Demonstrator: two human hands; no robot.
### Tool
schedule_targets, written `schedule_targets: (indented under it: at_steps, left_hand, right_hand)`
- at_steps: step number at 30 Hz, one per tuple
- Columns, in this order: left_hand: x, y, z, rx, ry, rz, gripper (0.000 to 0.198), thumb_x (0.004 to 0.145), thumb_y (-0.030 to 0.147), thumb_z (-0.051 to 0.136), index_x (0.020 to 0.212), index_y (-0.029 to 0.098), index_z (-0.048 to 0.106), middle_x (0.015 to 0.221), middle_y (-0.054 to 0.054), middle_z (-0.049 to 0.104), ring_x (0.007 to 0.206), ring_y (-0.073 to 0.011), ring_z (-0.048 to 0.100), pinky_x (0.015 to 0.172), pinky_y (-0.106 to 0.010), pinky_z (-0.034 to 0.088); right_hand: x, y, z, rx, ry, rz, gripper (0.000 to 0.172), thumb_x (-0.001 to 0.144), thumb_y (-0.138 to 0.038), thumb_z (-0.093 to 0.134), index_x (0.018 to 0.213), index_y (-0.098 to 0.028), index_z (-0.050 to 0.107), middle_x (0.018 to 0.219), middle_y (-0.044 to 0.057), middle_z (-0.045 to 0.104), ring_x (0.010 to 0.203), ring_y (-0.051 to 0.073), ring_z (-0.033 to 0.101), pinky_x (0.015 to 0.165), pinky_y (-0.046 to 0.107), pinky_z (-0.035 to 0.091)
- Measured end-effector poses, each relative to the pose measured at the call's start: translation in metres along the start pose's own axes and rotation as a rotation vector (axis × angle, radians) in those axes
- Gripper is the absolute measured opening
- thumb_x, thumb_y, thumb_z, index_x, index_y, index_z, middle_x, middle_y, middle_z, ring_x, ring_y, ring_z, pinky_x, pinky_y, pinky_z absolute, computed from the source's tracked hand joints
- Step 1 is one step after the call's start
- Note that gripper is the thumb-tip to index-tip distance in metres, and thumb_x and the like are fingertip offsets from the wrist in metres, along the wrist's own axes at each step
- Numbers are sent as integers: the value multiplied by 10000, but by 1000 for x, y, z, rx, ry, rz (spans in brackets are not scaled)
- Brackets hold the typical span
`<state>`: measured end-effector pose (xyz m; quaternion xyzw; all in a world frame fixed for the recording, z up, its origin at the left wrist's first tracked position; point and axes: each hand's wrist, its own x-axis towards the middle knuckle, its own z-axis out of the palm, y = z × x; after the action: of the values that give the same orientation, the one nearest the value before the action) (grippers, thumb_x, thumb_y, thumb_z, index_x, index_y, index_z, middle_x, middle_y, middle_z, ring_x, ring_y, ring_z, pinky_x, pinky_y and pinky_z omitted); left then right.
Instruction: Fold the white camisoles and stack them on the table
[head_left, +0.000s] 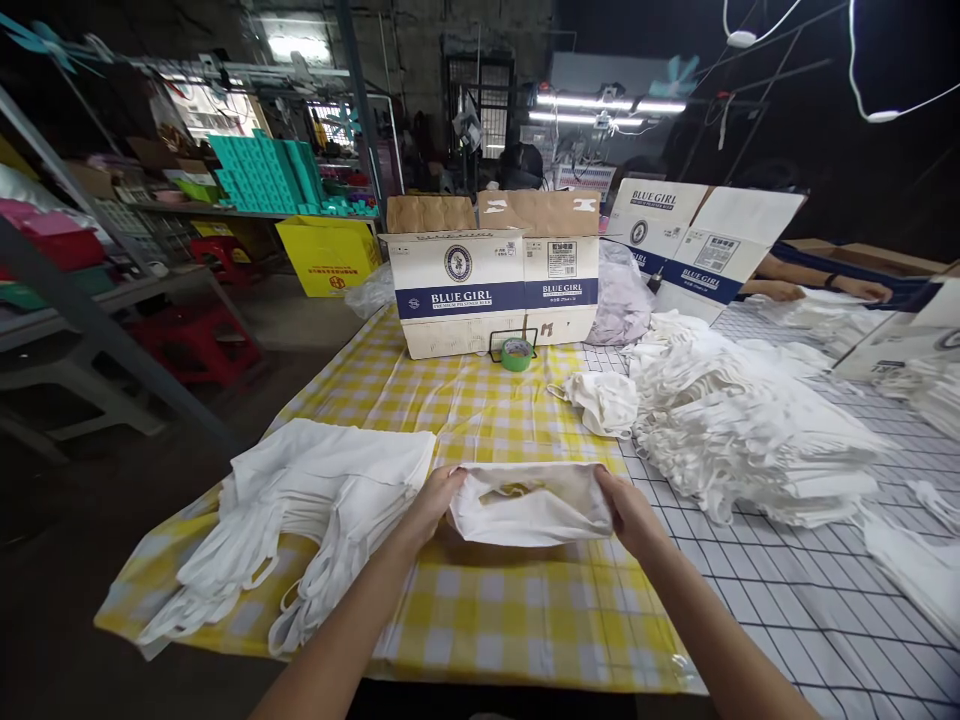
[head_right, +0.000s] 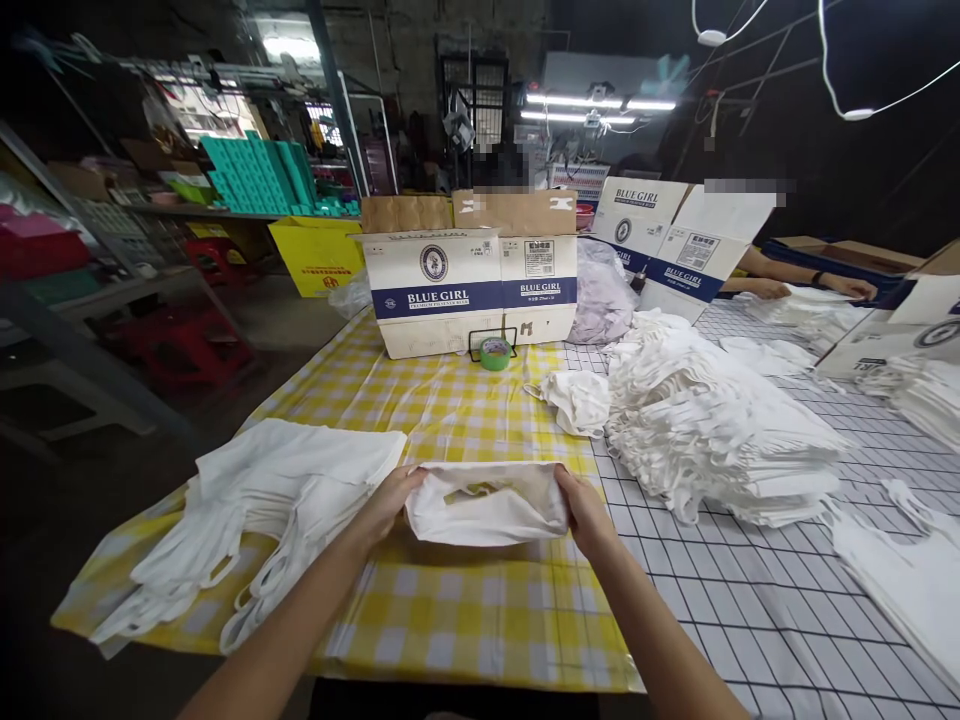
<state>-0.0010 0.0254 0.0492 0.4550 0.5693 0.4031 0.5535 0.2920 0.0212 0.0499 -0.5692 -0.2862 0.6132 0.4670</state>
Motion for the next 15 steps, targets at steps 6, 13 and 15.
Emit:
schedule_targets:
  at_steps: [6,13,15]
  left_hand:
    - [-3,7,0,250,70,72,352,795,372,420,943,134,634,774,-53,679,692,-185,620,582,-246,439]
    - [-4,35,-24,668,326,104,336,728,170,478,1002,194,671,858,-111,687,852,-249,598,685,-286,390]
    - [-4,46,-29,738,371,115,335,713,162,485,978,213,684,895,-113,685,873,-258,592,691,-293,379]
  right_hand:
    - [-13,-11,1,-149,-3,-126,302,721,-464,577,746,-166,616,583,-4,575,489,123,491,423,211,376]
    - [-18,-37,-24,-851,204,-462,341,737,-321,474,967,-186,685,507,-13,575,369,118,485,474,251,419]
    - [-17,-47,-30,-942,217,-497,339,727,-292,469,954,-187,697,454,-27,536,342,105,457,475,250,416]
